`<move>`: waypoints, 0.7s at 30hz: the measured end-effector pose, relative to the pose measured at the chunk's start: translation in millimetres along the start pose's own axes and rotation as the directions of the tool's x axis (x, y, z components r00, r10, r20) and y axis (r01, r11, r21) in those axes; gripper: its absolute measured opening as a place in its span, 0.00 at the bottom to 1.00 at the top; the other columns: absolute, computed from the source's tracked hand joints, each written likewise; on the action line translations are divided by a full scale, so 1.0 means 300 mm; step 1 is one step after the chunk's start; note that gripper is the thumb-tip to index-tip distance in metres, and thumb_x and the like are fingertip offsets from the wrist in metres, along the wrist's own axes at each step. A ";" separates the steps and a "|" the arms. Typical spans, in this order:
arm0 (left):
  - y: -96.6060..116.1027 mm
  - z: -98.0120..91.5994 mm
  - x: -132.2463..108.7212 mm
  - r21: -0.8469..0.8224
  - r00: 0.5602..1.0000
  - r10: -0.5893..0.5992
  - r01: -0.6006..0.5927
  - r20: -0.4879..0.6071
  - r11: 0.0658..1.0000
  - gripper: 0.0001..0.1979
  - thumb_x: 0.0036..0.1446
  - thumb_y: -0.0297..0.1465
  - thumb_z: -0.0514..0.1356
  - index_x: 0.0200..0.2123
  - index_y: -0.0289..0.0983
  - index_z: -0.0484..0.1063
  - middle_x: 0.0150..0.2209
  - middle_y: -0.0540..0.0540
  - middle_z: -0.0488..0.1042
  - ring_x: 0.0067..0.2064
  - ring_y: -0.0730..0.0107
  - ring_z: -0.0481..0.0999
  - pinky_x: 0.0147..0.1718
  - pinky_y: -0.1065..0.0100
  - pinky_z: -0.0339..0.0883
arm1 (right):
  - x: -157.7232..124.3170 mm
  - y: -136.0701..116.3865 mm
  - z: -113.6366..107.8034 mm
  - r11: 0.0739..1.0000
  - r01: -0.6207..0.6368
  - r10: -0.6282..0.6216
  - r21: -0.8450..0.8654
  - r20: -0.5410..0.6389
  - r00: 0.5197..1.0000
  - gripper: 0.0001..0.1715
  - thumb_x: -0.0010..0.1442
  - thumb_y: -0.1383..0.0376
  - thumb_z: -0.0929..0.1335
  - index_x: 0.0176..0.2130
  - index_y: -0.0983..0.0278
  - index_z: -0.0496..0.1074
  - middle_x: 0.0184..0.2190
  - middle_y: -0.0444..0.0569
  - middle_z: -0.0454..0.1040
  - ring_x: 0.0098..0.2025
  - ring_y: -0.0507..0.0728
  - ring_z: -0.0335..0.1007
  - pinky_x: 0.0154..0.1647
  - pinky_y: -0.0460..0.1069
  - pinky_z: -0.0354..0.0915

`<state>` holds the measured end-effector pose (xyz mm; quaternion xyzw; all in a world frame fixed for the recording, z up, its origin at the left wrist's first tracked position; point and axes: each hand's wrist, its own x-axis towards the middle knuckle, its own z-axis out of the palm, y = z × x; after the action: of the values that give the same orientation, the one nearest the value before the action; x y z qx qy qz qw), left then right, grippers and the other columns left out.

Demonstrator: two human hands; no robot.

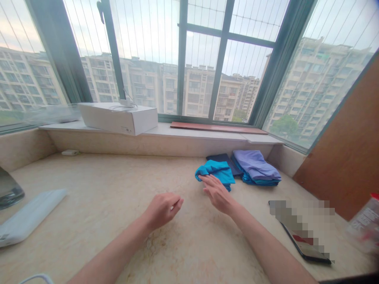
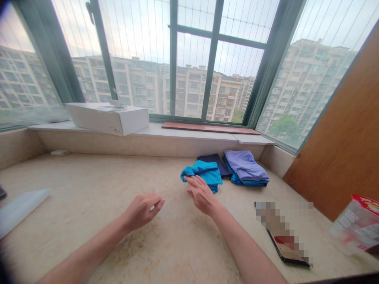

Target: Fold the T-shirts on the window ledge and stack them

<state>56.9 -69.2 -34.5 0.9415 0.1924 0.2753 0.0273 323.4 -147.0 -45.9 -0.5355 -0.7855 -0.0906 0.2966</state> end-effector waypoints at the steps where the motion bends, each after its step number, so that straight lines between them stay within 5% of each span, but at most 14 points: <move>1: 0.002 -0.005 0.003 -0.020 0.999 -0.030 0.030 -0.023 0.999 0.18 0.69 0.32 0.50 0.25 0.39 0.68 0.23 0.49 0.72 0.27 0.69 0.71 0.29 0.69 0.60 | -0.001 -0.039 -0.006 0.997 0.063 -0.065 0.043 0.037 0.997 0.25 0.73 0.65 0.58 0.65 0.62 0.65 0.63 0.56 0.70 0.66 0.61 0.63 0.69 0.63 0.58; 4: 0.007 -0.018 0.012 -0.117 0.993 -0.092 0.083 -0.070 0.990 0.13 0.69 0.32 0.51 0.35 0.39 0.72 0.33 0.46 0.78 0.37 0.65 0.77 0.39 0.66 0.68 | 0.000 -0.119 -0.020 0.969 0.176 -0.190 0.173 0.072 0.979 0.20 0.73 0.63 0.61 0.59 0.60 0.72 0.57 0.54 0.76 0.61 0.60 0.70 0.65 0.61 0.63; 6: 0.007 -0.020 0.014 -0.169 0.993 -0.099 0.087 -0.064 0.982 0.10 0.68 0.32 0.53 0.43 0.38 0.74 0.41 0.43 0.79 0.44 0.62 0.77 0.46 0.63 0.69 | -0.003 -0.125 -0.023 0.973 0.147 -0.155 0.179 0.034 0.987 0.18 0.72 0.63 0.62 0.55 0.58 0.76 0.53 0.53 0.79 0.58 0.60 0.72 0.62 0.61 0.66; 9: 0.005 -0.008 0.007 -0.174 0.994 -0.108 0.105 -0.010 0.979 0.15 0.66 0.32 0.56 0.55 0.38 0.71 0.52 0.38 0.76 0.53 0.56 0.75 0.54 0.56 0.69 | -0.024 -0.070 -0.016 0.994 -0.092 0.094 0.066 -0.025 0.995 0.18 0.70 0.59 0.65 0.55 0.58 0.76 0.56 0.56 0.76 0.60 0.65 0.70 0.62 0.64 0.65; 14: -0.003 0.026 -0.014 -0.140 0.980 -0.149 0.167 0.134 0.976 0.28 0.63 0.32 0.60 0.66 0.39 0.62 0.66 0.34 0.64 0.65 0.46 0.65 0.61 0.48 0.63 | -0.077 0.027 0.017 0.911 -0.407 0.402 0.075 0.074 0.913 0.36 0.62 0.53 0.71 0.65 0.62 0.66 0.61 0.60 0.72 0.62 0.69 0.68 0.62 0.65 0.64; 21: -0.012 0.034 -0.018 -0.231 0.976 -0.128 0.167 0.176 0.958 0.37 0.59 0.35 0.64 0.69 0.40 0.56 0.67 0.35 0.64 0.67 0.49 0.64 0.64 0.49 0.60 | -0.027 -0.112 -0.012 0.820 -0.334 0.317 0.464 0.118 0.941 0.20 0.64 0.59 0.69 0.55 0.59 0.76 0.53 0.53 0.79 0.57 0.66 0.73 0.63 0.65 0.63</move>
<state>56.8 -67.2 -46.5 0.9329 0.2242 0.2181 0.1788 296.6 -169.0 -41.6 -0.5732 -0.6855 0.1673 0.4165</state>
